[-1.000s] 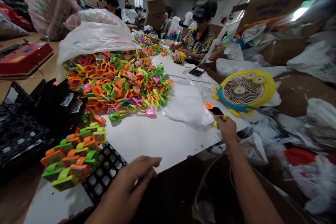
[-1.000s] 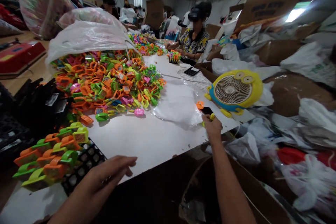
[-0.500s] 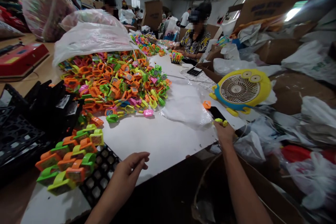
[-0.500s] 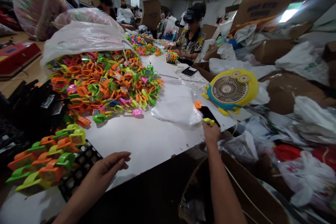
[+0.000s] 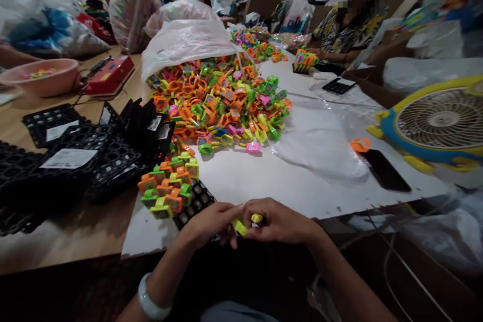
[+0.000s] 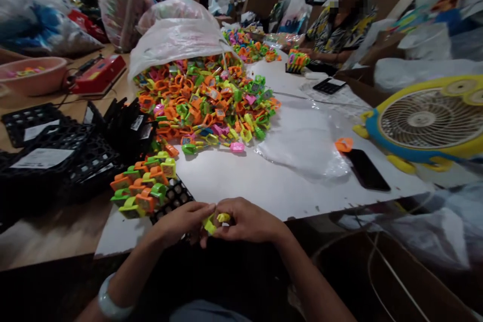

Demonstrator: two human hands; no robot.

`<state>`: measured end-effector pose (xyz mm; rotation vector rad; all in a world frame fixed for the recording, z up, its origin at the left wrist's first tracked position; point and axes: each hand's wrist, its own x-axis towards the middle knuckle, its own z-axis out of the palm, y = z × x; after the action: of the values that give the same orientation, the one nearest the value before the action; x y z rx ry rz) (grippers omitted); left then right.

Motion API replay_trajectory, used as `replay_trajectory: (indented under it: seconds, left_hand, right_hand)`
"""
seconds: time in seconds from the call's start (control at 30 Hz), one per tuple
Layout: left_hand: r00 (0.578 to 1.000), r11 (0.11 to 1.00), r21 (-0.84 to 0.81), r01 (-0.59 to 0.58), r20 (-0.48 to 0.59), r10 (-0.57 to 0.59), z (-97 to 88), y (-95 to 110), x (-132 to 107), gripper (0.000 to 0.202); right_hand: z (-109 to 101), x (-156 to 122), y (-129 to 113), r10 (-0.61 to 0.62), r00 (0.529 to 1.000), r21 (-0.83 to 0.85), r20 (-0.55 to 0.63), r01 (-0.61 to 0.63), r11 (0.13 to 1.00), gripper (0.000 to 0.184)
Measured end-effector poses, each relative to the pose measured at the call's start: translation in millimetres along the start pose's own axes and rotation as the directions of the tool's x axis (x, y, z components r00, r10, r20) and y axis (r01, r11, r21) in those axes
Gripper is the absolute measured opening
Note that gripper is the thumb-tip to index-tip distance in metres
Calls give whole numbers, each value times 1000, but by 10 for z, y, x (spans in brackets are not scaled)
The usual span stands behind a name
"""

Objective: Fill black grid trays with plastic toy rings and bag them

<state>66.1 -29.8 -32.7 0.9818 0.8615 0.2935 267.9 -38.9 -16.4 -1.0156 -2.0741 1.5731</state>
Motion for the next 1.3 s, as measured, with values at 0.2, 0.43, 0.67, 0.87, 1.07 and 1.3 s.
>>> replay_trajectory:
  seconds: [0.2,0.43,0.67,0.87,1.07,1.3]
  left_hand:
    - [952,938,-288,-192,-285,107,-45,-213,-137,42]
    - [836,928,-208,-309,-524,161,29,-265,-199,40]
    - [798,930,-128,-344,-562,218,31,-319,-167,35]
    - [777,936,-107,-336,-593,212,67,-286,-157,36]
    - [747,966,-21,-256,-638,184,83,-315,-138,37]
    - [710,976,213,-40,-681,178,77,-331,-130,36]
  right_hand:
    - [212,24,62,48,930,-141,-364,-106,984,15]
    - [507,100,254,-192,881,-437,-433,-19,899,22]
    - [484,141,190,-214,892,-465,-397,5,885,24]
    - [514,124,187,-219,908,-554,-358,-18,832,28]
    - [594,159,226,-293,889,-862,-351,-184,472,22]
    - [577,198,198,-314,921,-936,-230,-120,332,21]
